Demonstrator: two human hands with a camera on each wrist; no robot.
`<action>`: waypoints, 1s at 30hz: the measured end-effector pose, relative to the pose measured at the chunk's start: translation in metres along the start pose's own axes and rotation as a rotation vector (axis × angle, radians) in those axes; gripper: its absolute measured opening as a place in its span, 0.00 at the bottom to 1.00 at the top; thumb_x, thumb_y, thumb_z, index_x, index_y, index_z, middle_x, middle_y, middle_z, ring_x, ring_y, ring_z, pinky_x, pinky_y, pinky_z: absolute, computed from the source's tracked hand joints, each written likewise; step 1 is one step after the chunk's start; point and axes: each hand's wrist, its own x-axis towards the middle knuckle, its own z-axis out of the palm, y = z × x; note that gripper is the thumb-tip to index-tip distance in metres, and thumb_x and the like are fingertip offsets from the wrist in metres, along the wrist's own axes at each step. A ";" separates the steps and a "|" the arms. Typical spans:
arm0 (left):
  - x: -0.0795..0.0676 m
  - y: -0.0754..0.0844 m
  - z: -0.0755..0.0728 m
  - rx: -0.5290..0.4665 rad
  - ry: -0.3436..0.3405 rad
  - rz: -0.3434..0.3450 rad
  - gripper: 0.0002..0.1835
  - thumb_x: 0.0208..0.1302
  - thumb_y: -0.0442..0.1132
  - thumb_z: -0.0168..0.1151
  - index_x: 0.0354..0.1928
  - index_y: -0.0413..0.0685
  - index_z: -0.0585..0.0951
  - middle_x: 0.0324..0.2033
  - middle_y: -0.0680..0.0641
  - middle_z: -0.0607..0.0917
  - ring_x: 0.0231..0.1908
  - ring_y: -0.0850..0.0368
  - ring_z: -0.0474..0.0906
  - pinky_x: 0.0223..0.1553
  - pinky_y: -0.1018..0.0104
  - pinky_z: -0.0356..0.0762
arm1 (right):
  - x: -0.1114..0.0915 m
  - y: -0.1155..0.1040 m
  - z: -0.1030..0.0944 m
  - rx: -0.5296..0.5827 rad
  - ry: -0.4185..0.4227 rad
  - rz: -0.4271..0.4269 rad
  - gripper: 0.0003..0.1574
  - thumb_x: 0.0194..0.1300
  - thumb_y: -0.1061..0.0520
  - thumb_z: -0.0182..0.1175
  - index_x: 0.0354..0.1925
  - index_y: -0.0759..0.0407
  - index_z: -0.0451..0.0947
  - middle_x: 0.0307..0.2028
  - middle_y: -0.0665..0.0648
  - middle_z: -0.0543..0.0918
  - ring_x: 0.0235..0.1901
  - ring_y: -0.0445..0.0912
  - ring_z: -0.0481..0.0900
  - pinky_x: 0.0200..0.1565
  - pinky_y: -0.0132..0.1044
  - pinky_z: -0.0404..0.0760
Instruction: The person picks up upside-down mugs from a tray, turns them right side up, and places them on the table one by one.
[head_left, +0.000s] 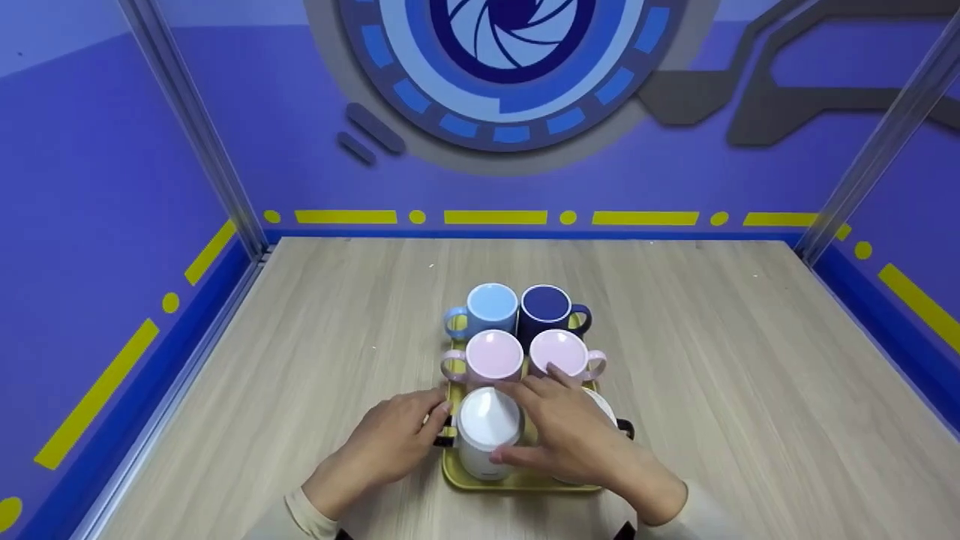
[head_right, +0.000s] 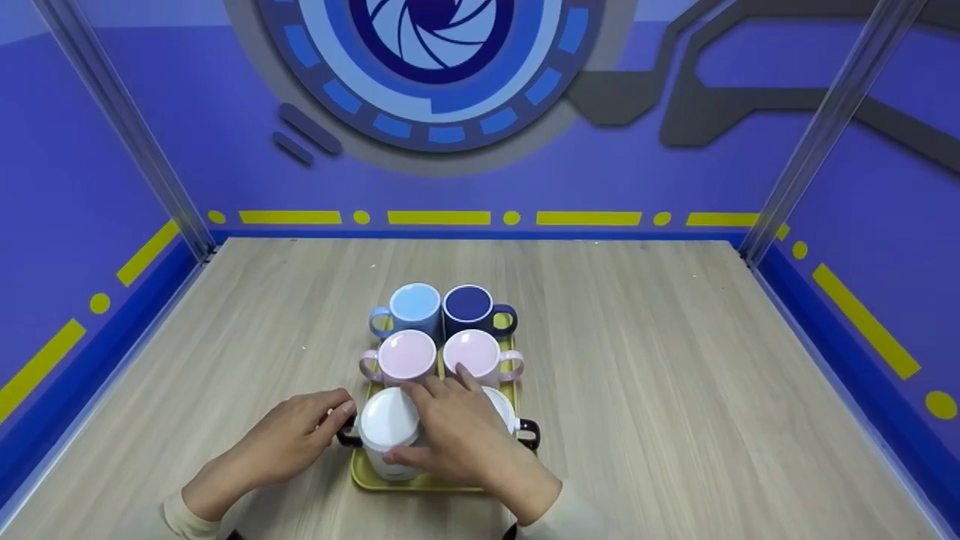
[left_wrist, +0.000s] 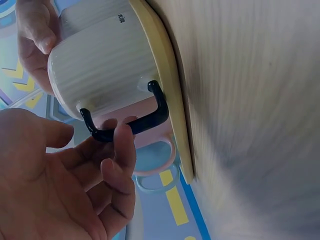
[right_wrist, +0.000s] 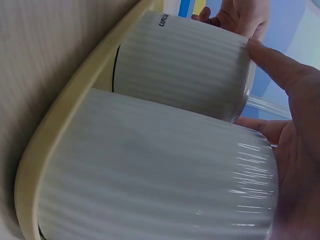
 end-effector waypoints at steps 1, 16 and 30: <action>0.000 0.000 0.001 0.005 -0.011 0.006 0.17 0.82 0.45 0.49 0.28 0.57 0.72 0.20 0.61 0.67 0.22 0.67 0.64 0.24 0.69 0.62 | 0.001 -0.001 0.001 0.003 -0.004 0.002 0.52 0.58 0.26 0.70 0.70 0.51 0.72 0.65 0.59 0.81 0.69 0.56 0.75 0.75 0.63 0.61; 0.003 0.002 0.004 0.021 -0.075 0.022 0.15 0.83 0.43 0.45 0.33 0.53 0.71 0.21 0.58 0.66 0.24 0.63 0.65 0.24 0.66 0.63 | 0.003 -0.003 0.008 0.023 0.022 0.039 0.56 0.52 0.30 0.76 0.70 0.55 0.72 0.64 0.65 0.81 0.74 0.66 0.67 0.77 0.57 0.60; -0.004 0.005 -0.007 -0.106 -0.091 0.067 0.10 0.84 0.42 0.44 0.44 0.50 0.73 0.28 0.59 0.70 0.32 0.64 0.68 0.34 0.70 0.68 | 0.000 0.000 -0.002 0.066 0.064 0.003 0.56 0.55 0.28 0.73 0.70 0.60 0.74 0.61 0.62 0.84 0.69 0.57 0.76 0.78 0.58 0.57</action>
